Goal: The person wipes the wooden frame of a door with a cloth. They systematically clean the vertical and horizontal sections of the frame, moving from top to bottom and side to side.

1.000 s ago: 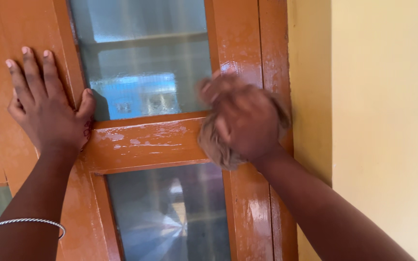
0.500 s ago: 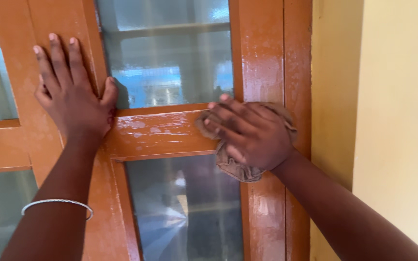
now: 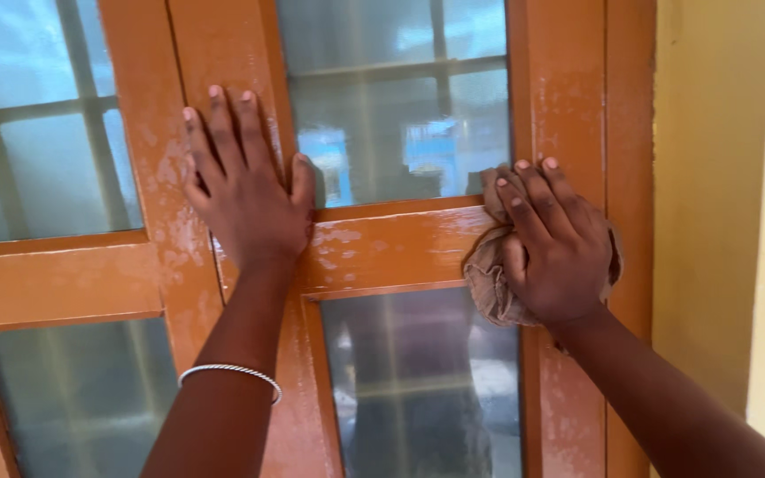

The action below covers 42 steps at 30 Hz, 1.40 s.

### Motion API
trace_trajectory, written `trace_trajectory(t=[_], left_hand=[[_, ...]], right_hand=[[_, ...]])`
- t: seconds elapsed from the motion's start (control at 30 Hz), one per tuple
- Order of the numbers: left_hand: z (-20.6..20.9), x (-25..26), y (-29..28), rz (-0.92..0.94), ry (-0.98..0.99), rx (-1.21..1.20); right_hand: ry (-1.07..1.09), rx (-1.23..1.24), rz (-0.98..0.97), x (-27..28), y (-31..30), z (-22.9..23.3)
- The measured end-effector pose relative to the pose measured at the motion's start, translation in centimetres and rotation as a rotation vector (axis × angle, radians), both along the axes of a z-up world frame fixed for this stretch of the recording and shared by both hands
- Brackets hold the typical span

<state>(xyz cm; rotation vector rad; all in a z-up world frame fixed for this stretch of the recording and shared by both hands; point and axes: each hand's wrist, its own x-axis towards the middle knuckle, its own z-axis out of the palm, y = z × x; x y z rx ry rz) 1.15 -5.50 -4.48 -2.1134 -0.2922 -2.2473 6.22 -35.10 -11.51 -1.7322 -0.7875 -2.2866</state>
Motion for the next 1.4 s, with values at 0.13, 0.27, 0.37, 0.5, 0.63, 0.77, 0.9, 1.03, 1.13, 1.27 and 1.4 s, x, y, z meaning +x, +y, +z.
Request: trace_trajectory(t=[0.13,0.27,0.37,0.5,0.63,0.77,0.9,1.03,1.13,1.27,1.4], left_hand=[[-0.3,0.1,0.2,-0.066,-0.063,0.025],[-0.6,-0.1,0.3,-0.182,-0.107,0.026],[-0.7,-0.2,0.5,-0.269,-0.151,0.038],[-0.9,-0.2,0.7,-0.325,-0.180,0.040],[-0.8,-0.1,0.9,-0.409,-0.193,0.045],[-1.0,-0.1,1.7,-0.610,-0.214,0.046],[-1.0,0.5,2.2,-0.658,-0.226,0.046],[-0.8,1.0,2.6,-0.623,-0.217,0.022],[-0.9,0.6,2.6,-0.648,-0.210,0.043],[-1.3,0.0,2.5,-0.631,-0.197,0.072],[-1.5,-0.3,2.3,-0.636,-0.194,0.096]], right_hand=[[0.041,0.063,-0.044,-0.3,1.9,-0.6],[0.048,0.049,-0.025,-0.3,3.2,-0.6],[0.041,0.091,0.000,-0.2,5.2,-0.7],[0.076,0.148,0.019,0.2,9.1,-1.0],[0.091,0.125,0.040,0.3,13.2,-0.8],[0.112,0.111,0.050,-1.2,17.5,-0.7],[0.192,-0.023,0.186,-3.6,19.7,-0.6],[0.158,-0.165,0.134,-3.9,17.9,-0.4],[0.182,-0.320,0.054,-2.9,14.4,-0.2],[0.221,-0.334,-0.150,-0.6,9.4,-0.1],[0.197,-0.243,-0.160,0.8,3.2,-0.8]])
